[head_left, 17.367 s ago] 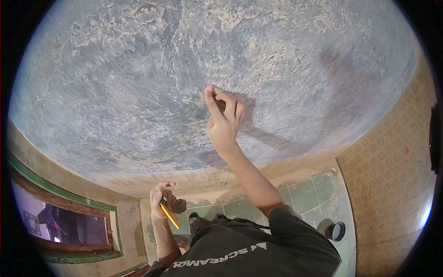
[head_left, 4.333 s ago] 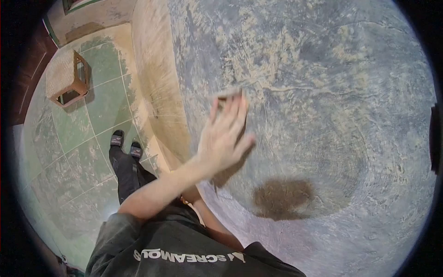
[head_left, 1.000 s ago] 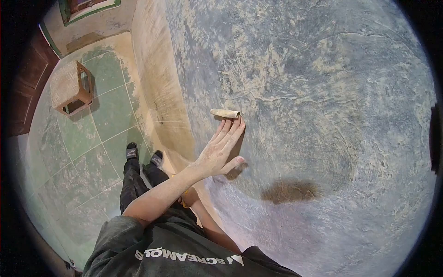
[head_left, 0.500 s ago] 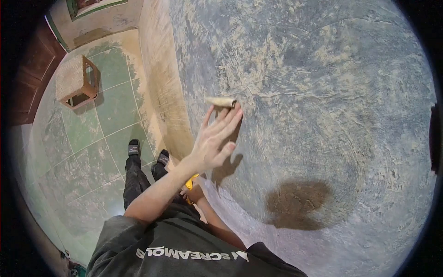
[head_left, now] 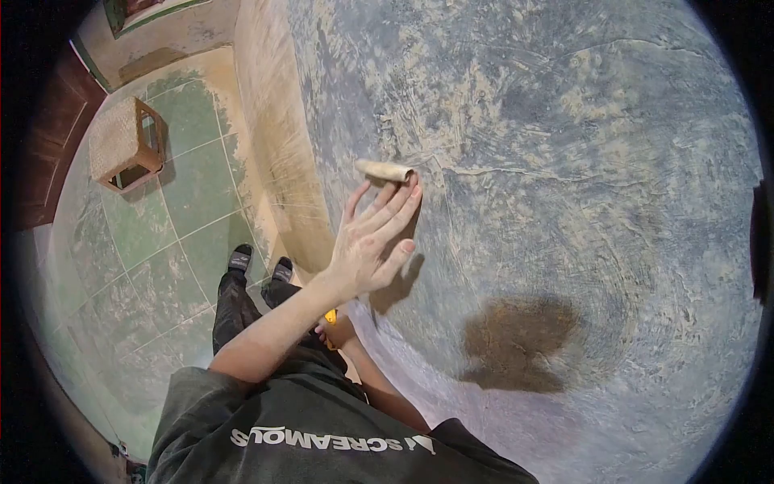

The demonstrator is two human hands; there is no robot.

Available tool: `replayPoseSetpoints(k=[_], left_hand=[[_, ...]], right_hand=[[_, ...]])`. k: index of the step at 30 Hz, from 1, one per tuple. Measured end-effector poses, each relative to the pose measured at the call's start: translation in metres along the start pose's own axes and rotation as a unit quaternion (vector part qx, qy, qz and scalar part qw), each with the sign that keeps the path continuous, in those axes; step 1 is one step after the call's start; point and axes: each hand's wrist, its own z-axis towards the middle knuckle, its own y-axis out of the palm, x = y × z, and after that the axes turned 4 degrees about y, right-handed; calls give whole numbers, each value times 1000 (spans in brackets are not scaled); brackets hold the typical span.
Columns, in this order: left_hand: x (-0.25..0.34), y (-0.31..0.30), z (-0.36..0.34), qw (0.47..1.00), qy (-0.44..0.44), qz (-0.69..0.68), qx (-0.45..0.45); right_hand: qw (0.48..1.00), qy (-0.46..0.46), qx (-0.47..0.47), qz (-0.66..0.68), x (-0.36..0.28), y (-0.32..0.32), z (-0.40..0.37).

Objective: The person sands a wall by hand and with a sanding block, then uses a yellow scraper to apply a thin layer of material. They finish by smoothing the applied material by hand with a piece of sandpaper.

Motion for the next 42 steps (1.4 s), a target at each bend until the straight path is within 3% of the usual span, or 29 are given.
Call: replayPoseSetpoints(k=[17, 20, 23, 24, 25, 27, 28, 30, 31, 33, 34, 35, 37, 39, 41, 42], left_hand=[[24, 3, -9, 998, -48, -43, 27], [20, 3, -8, 999, -44, -12, 0], [14, 3, 0, 998, -33, 21, 38], [20, 4, -8, 999, -43, -4, 28], [23, 5, -13, 998, -52, -28, 17], [18, 5, -11, 998, -47, -29, 11], [14, 1, -1, 999, -41, 1, 24], [12, 2, 6, 998, -31, 5, 52], [17, 5, -1, 998, -31, 4, 53], [28, 6, -14, 995, -53, -79, 23], [28, 5, -15, 997, -51, -60, 11], [21, 6, -12, 997, -52, -60, 8], [11, 2, 3, 999, -28, 4, 33], [24, 7, -6, 998, -46, -27, 38], [30, 12, -16, 995, -62, -75, 24], [26, 8, -11, 999, -45, -23, 20]], right_hand=[[994, -85, 13, -62, -17, 8, -3], [993, -96, 13, -74, -15, 9, -5], [991, -101, 17, -82, -6, 9, -10], [969, -186, 46, -154, 10, 11, 0], [969, -189, 47, -154, 15, 13, 5], [969, -248, 11, 4, 25, 17, 11], [969, -245, 10, 5, 19, 18, 4], [998, -36, -6, 51, 9, 17, -1], [998, -36, -6, 50, 16, 16, 0], [964, -257, 11, 71, 19, 18, 6], [931, -350, 83, 58, 18, 23, 10], [932, -348, 83, 60, 21, 20, 11], [995, -88, 22, -49, -25, 6, -27], [990, -127, -1, -56, 27, 9, 8], [923, -383, 42, 11, 58, 13, 32], [920, -383, 73, -32, 60, 17, 37]])
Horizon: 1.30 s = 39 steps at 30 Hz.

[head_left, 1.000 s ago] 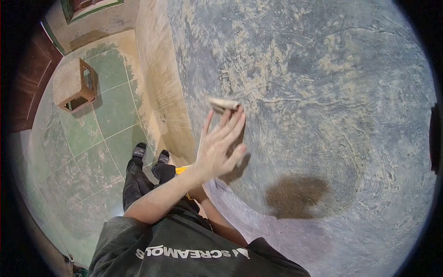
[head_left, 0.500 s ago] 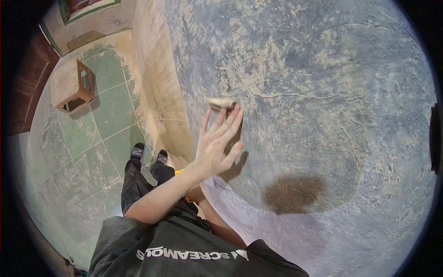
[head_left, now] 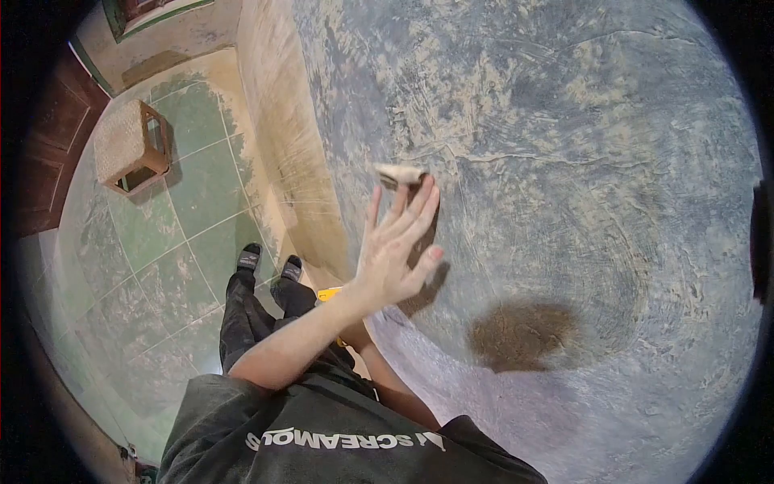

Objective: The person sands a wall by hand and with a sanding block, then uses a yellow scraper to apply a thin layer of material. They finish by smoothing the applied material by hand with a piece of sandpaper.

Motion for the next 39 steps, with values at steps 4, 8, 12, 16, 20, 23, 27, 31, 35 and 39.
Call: replayPoseSetpoints(k=[4, 8, 12, 16, 20, 23, 27, 31, 35, 39], left_hand=[[-6, -2, 17, 999, 8, -21, 47], [-2, -7, 1, 999, 19, 16, -31], [-9, -7, 16, 1000, 15, 0, 3], [-6, -5, 3, 999, 20, 24, -22], [-8, -7, 11, 1000, 12, -3, 5], [-4, -3, -3, 1000, 11, 5, -26], [-8, -9, 19, 1000, 9, -1, -1], [-3, -9, 7, 1000, 14, 18, -20], [-5, -2, 7, 1000, -1, -24, 5], [-9, -4, 5, 1000, 16, 18, -6]], right_hand=[[963, 263, -58, -36, -101, -25, 12], [981, 187, -13, 52, -77, -11, 12], [937, 328, -50, 106, -74, -8, 17], [999, 17, 2, 49, -33, 0, 17], [998, 50, -6, 39, -32, 3, 10], [998, 64, -11, 26, -38, -2, 20], [995, 102, -17, 13, -43, -2, 9], [992, 126, -18, -1, -57, -6, 16], [948, 309, -27, 71, -76, -9, 18], [948, 309, -43, 56, -89, -13, 28]])
